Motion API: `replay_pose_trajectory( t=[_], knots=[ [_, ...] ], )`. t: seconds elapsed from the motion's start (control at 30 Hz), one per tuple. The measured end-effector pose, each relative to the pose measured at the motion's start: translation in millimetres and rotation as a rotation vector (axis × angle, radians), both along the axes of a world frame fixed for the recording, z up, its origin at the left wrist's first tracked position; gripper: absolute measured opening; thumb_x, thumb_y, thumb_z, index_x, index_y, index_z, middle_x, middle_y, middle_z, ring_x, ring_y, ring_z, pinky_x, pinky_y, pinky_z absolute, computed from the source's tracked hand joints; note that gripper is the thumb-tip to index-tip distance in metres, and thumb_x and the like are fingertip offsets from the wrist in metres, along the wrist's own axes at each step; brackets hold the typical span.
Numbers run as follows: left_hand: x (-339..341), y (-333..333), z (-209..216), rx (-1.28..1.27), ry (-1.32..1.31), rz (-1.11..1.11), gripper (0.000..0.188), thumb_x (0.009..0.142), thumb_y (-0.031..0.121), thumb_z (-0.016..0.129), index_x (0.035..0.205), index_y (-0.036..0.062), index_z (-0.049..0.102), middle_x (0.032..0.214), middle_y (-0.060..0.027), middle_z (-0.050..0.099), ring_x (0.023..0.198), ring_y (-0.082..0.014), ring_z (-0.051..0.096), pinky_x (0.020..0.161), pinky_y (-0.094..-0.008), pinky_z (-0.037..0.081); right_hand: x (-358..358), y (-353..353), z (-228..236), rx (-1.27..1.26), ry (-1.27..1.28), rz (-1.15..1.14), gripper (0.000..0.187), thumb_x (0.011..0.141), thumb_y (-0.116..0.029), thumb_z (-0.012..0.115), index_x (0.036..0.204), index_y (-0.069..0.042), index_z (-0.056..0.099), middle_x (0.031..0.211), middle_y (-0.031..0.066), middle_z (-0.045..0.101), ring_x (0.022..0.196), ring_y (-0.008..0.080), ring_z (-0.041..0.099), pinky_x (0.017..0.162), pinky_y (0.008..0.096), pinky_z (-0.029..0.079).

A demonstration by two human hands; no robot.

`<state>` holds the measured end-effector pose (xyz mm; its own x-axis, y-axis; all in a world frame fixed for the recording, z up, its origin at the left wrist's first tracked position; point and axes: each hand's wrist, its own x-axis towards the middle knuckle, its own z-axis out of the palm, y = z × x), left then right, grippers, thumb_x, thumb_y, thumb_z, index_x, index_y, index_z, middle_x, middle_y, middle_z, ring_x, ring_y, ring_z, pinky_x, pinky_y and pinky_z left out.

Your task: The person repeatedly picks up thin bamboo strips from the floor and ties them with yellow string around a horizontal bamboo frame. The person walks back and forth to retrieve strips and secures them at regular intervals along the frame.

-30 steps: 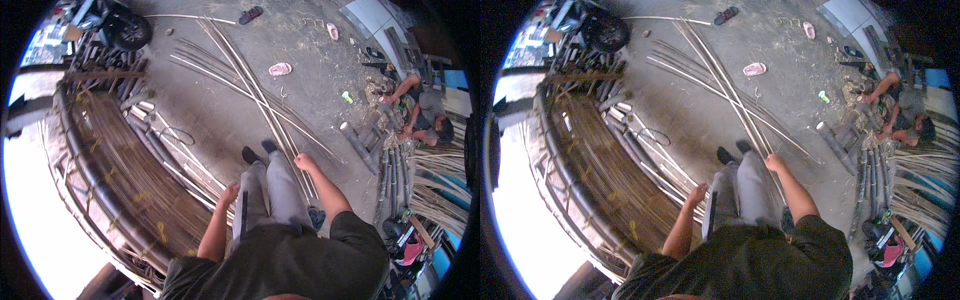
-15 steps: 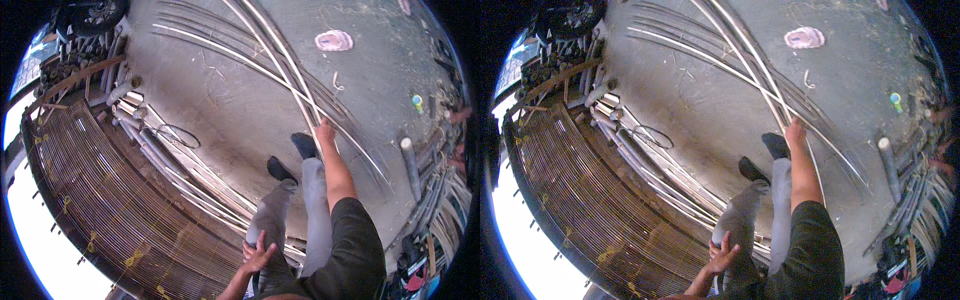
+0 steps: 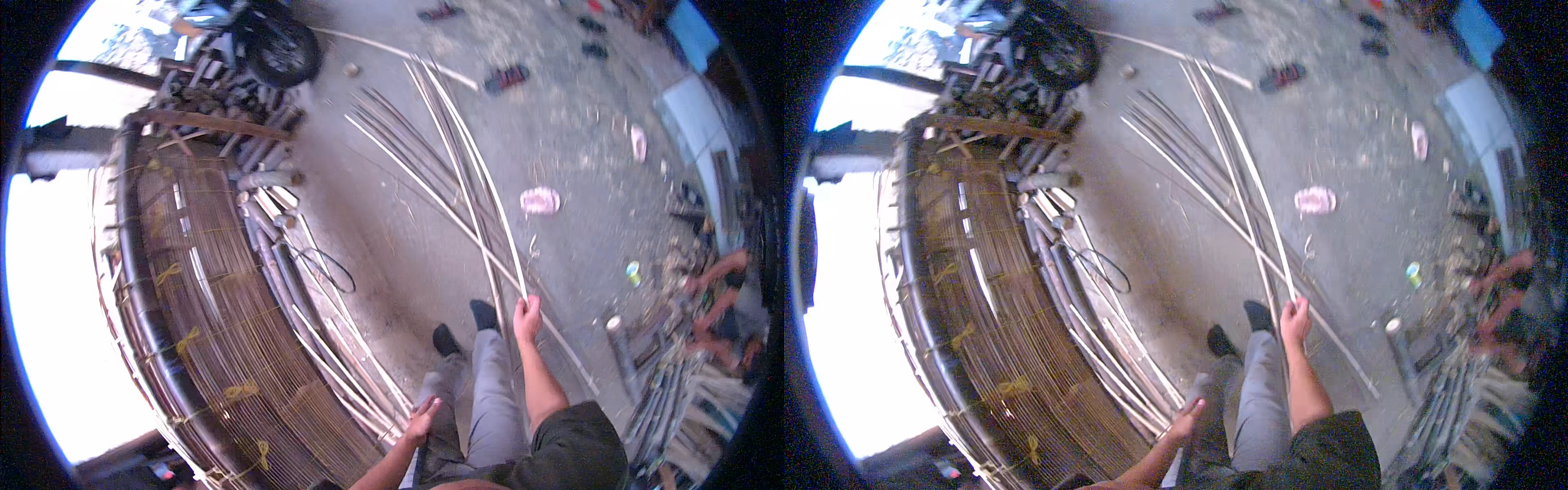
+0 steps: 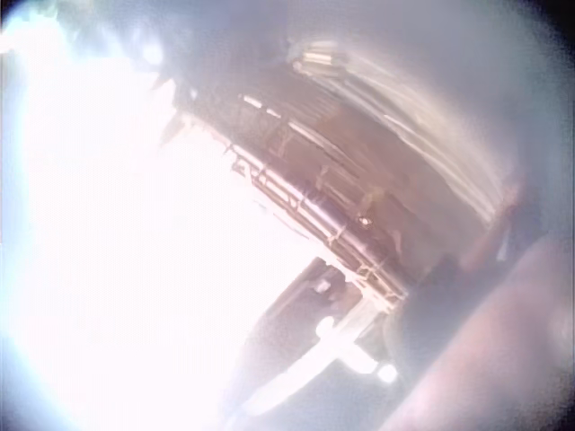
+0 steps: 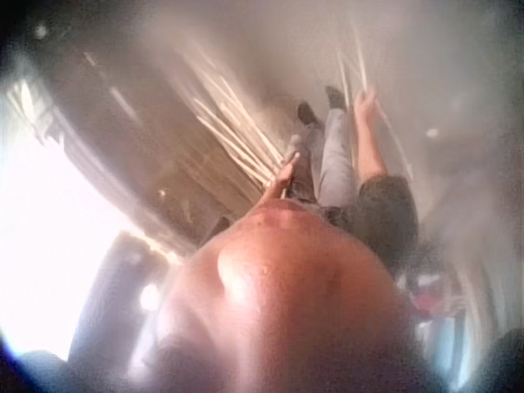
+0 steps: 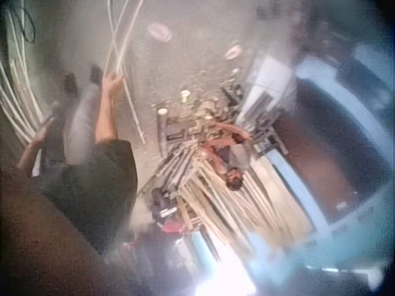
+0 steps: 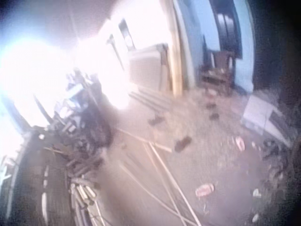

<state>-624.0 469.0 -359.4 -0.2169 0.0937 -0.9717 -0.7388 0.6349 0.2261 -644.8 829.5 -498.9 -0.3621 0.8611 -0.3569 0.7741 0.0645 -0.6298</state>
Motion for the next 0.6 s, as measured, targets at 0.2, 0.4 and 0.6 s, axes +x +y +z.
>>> replay_pose_trajectory(
  t=[0.2,0.4,0.6],
  knots=[
    [-11,12,85,-0.007,0.241,0.559,0.065,0.095,0.043,0.057,0.142,0.0015,0.041,0.143,-0.0144,0.047,0.135,-0.0247,0.040,0.111,-0.0340,0.029,-54,34,206,0.087,0.231,0.004,0.024,0.098,-0.027,0.054,0.104,-0.004,0.052,0.088,0.0112,0.062,0.077,0.0181,0.060,0.070,0.0341,0.048],
    [-93,17,182,0.005,1.019,0.165,0.055,0.094,0.037,0.057,0.131,-0.0030,0.051,0.133,-0.0244,0.052,0.127,-0.0335,0.048,0.108,-0.0397,0.036,-218,28,341,0.287,0.909,0.199,0.024,0.103,-0.027,0.045,0.106,-0.004,0.051,0.080,0.0012,0.052,0.070,0.0105,0.049,0.060,0.0259,0.042],
    [-129,-26,328,-0.107,1.580,0.231,0.047,0.098,0.025,0.052,0.138,0.0033,0.043,0.125,-0.0246,0.056,0.117,-0.0366,0.054,0.102,-0.0410,0.041,-291,-231,558,-0.821,1.247,0.517,0.026,0.103,-0.037,0.042,0.094,-0.013,0.048,0.064,-0.0064,0.038,0.050,0.0028,0.035,0.040,0.0193,0.029]
  ],
)
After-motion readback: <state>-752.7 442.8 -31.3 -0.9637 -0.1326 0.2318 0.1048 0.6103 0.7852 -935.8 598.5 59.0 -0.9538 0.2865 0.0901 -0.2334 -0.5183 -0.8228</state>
